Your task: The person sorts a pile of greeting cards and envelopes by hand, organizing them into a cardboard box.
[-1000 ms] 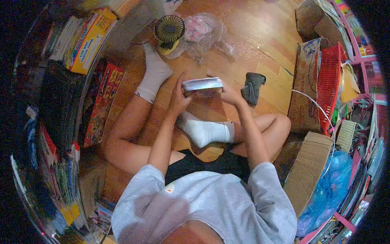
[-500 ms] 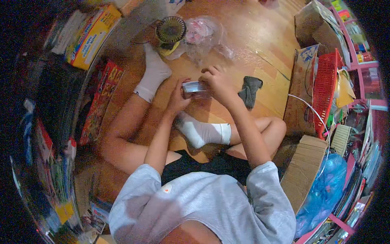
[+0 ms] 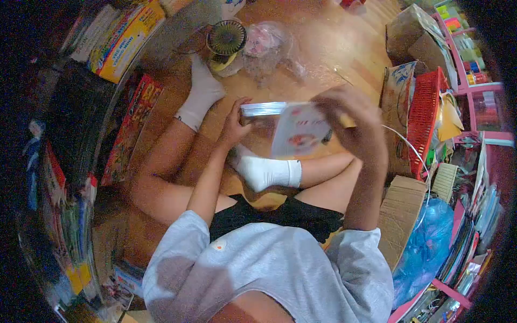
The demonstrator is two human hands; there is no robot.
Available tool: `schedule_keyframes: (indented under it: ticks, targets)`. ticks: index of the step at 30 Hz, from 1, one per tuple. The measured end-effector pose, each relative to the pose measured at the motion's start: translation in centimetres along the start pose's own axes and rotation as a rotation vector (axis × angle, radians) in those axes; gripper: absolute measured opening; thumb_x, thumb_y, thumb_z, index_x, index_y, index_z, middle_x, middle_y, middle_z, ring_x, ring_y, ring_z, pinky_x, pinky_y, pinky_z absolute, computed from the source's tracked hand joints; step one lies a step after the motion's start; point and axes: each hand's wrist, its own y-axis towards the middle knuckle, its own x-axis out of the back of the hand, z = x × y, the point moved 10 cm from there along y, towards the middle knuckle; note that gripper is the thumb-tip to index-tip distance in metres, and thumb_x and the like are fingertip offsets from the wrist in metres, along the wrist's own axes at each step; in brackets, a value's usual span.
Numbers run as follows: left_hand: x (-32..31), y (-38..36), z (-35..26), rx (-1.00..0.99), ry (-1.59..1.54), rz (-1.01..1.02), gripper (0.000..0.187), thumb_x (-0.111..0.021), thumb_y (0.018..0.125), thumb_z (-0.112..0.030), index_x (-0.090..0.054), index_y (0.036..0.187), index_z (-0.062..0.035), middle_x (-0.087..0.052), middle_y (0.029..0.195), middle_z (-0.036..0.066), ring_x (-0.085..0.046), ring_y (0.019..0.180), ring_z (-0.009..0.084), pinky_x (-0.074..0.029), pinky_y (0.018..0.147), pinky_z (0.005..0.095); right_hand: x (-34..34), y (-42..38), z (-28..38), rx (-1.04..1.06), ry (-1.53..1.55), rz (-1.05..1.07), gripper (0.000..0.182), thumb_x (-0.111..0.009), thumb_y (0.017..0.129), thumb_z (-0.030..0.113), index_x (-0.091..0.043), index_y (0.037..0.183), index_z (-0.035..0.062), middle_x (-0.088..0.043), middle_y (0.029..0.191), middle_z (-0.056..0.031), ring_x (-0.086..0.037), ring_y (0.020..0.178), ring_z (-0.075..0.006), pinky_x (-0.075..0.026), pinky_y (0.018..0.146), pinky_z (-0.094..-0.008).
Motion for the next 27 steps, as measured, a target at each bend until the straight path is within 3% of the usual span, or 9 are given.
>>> schedule_keyframes:
  ticks: [1, 2, 4, 12, 15, 20, 23, 27]
  targets:
    - [-0.2, -0.1, 0.5, 0.053, -0.092, 0.016, 0.055, -0.057, 0.059, 0.003, -0.038, 0.109, -0.0051, -0.048, 0.102, 0.012, -0.047, 0.097, 0.0214, -0.038, 0.082, 0.0305, -2.3, -0.6, -0.8, 0.032, -0.003, 0.145, 0.019, -0.057, 0.061, -0.004, -0.054, 0.080, 0.0007, -0.055, 0.076, -0.0110, -0.054, 0.072, -0.0245, -0.043, 0.064, -0.0307]
    - [-0.5, -0.2, 0.9, 0.107, -0.182, 0.033, 0.054, -0.054, 0.059, 0.005, -0.038, 0.110, -0.0051, -0.047, 0.104, 0.012, -0.046, 0.098, 0.0218, -0.037, 0.084, 0.0306, -4.6, -1.5, -2.1, -0.013, 0.095, 0.188, 0.022, -0.059, 0.061, -0.003, -0.054, 0.081, 0.0025, -0.054, 0.083, -0.0107, -0.052, 0.076, -0.0260, -0.042, 0.066, -0.0314]
    - [-0.3, -0.4, 0.3, 0.091, -0.196, 0.037, 0.054, -0.050, 0.059, 0.006, -0.038, 0.110, -0.0048, -0.047, 0.104, 0.012, -0.046, 0.099, 0.0220, -0.037, 0.084, 0.0306, -8.3, -2.7, -2.7, 0.072, -0.057, 0.238, 0.021, -0.059, 0.062, 0.003, -0.053, 0.082, 0.0059, -0.051, 0.097, -0.0089, -0.048, 0.089, -0.0275, -0.039, 0.075, -0.0339]
    - [-0.4, -0.6, -0.7, 0.055, -0.152, 0.081, 0.053, -0.041, 0.060, 0.007, -0.037, 0.111, -0.0034, -0.046, 0.104, 0.014, -0.045, 0.099, 0.0222, -0.036, 0.085, 0.0314, -14.3, -5.3, -7.6, 0.055, -0.146, 0.162, 0.019, -0.059, 0.066, 0.008, -0.053, 0.083, 0.0056, -0.052, 0.099, -0.0081, -0.049, 0.093, -0.0243, -0.039, 0.075, -0.0346]
    - [-0.6, -0.6, -1.4, 0.082, -0.159, 0.131, 0.061, -0.051, 0.062, 0.003, -0.031, 0.119, -0.0069, -0.043, 0.107, 0.011, -0.041, 0.103, 0.0200, -0.032, 0.088, 0.0306, -14.5, -5.2, -7.5, 0.102, -0.175, 0.145, 0.018, -0.059, 0.066, 0.009, -0.053, 0.082, 0.0061, -0.054, 0.096, -0.0064, -0.050, 0.091, -0.0224, -0.039, 0.073, -0.0335]
    - [-0.9, -0.4, -0.4, 0.049, 0.033, 0.066, 0.088, -0.072, 0.055, -0.013, -0.020, 0.126, -0.0077, -0.048, 0.096, 0.013, -0.048, 0.091, 0.0213, -0.039, 0.080, 0.0313, -14.3, -5.3, -6.9, 0.120, -0.204, 0.096, 0.015, -0.059, 0.066, 0.010, -0.054, 0.080, 0.0075, -0.055, 0.093, -0.0041, -0.050, 0.090, -0.0202, -0.039, 0.069, -0.0310]
    - [-1.2, -0.5, 0.6, 0.070, -0.130, 0.060, 0.089, -0.074, 0.054, -0.017, -0.021, 0.125, -0.0076, -0.049, 0.096, 0.013, -0.050, 0.088, 0.0225, -0.040, 0.077, 0.0318, -14.0, -5.2, -6.4, 0.080, -0.174, 0.103, 0.015, -0.060, 0.067, 0.008, -0.056, 0.082, 0.0066, -0.056, 0.093, -0.0063, -0.051, 0.091, -0.0224, -0.040, 0.072, -0.0331]
    - [-1.0, -0.6, 0.4, 0.064, -0.101, 0.048, 0.090, -0.074, 0.054, -0.019, -0.021, 0.125, -0.0084, -0.049, 0.098, 0.014, -0.051, 0.086, 0.0248, -0.041, 0.076, 0.0324, -14.0, -5.5, -6.6, 0.046, -0.135, 0.093, 0.015, -0.058, 0.069, 0.012, -0.058, 0.083, 0.0074, -0.055, 0.094, -0.0064, -0.049, 0.091, -0.0217, -0.038, 0.072, -0.0325]
